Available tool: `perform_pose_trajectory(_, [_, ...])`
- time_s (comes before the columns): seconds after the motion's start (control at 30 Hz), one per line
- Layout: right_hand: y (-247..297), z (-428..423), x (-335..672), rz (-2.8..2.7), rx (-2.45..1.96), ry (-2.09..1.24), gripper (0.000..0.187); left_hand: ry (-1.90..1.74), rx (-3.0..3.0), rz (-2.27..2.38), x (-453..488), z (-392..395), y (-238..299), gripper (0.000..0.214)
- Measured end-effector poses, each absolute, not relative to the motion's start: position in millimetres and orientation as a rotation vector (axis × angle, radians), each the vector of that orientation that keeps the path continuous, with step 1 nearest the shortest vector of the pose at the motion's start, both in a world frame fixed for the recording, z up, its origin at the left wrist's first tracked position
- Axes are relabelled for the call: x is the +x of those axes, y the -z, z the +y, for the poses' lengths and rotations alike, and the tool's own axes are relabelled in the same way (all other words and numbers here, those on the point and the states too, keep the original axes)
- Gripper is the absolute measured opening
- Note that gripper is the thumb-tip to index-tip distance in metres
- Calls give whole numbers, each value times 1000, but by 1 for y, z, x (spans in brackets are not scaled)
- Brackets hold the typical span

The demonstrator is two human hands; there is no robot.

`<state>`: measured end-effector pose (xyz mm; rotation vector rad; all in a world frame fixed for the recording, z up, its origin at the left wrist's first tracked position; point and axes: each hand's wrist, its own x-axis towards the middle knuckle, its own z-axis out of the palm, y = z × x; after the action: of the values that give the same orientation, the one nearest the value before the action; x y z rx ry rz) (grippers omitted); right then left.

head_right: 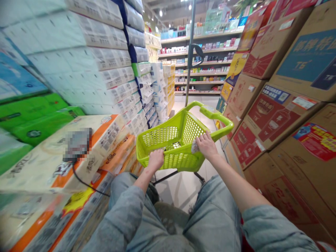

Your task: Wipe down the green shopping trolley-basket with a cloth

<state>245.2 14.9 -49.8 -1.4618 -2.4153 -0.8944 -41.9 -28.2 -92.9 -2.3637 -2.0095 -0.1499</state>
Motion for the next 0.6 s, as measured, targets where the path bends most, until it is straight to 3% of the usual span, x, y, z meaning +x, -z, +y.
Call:
perform_pose_trajectory(0.4, [67,10,179,-2599,-1268,679,19,145,-2333,-2030,-45,-33,89,23])
perform_pose_trajectory(0.6, [52,21,232,-2531,-1326,742,23,115,-2343,-2056,-46,-31,86,23])
